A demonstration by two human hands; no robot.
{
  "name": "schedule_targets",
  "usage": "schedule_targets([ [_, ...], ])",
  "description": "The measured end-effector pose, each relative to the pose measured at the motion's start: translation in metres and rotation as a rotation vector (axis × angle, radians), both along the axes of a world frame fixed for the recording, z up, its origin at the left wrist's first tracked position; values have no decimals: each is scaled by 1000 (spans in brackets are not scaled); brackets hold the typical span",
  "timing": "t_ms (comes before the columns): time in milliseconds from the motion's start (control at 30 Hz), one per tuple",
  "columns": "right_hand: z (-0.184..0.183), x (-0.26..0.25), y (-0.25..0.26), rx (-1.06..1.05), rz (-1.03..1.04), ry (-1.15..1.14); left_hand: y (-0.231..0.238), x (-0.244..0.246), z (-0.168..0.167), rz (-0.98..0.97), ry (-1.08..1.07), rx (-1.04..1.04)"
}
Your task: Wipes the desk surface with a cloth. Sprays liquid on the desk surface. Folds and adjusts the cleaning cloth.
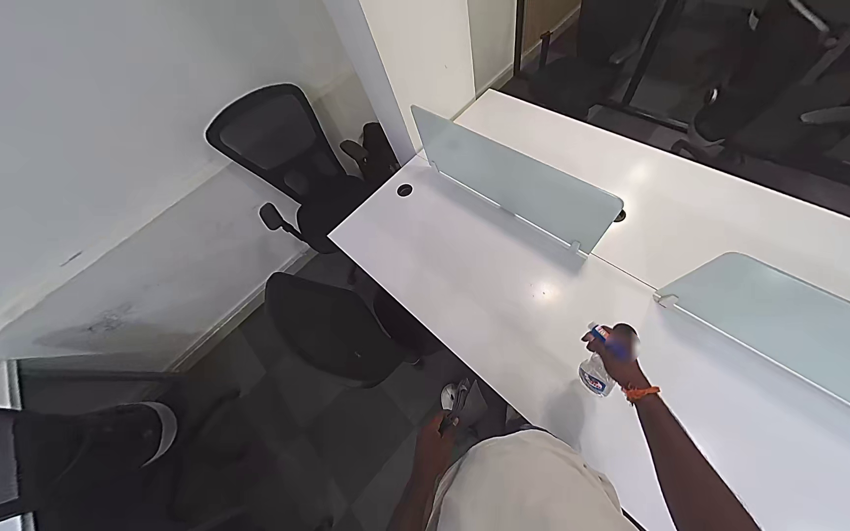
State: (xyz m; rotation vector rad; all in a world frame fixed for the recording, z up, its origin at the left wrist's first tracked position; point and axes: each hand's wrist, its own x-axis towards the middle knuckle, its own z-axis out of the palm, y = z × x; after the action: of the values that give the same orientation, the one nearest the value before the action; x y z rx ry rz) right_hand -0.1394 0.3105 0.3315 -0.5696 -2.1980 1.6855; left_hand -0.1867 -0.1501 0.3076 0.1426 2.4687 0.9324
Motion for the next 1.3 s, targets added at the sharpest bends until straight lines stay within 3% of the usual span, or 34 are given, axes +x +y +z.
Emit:
schedule_targets([
  [167, -7, -15, -58, -8, 153, 30, -4, -16, -2, 12, 8, 25],
  [367, -28, -48, -123, 189, 274, -132, -23, -14, -9, 43, 24, 28],
  [433, -30, -61, -135, 164, 272, -128, -28, -14, -7, 78, 6, 16],
  [567, -27, -91, -134, -93, 203, 36, -42, -10, -5, 132, -27, 8],
  [667, -30, -115, -116, -146, 65, 107, -47, -8, -5, 153, -40, 5],
  [900, -26, -150, -81, -204, -352, 36, -55, -7, -9, 187, -30, 22],
  [1000, -28, -145, -79, -304, -210, 8, -58, -11, -10, 188, -44, 12],
  [1133, -30, -154, -103, -178, 186, 79, -62, -12, -15, 191, -48, 21],
  [1300, -30, -185, -150, -11, 211, 6, -66, -19, -19, 206, -85, 21],
])
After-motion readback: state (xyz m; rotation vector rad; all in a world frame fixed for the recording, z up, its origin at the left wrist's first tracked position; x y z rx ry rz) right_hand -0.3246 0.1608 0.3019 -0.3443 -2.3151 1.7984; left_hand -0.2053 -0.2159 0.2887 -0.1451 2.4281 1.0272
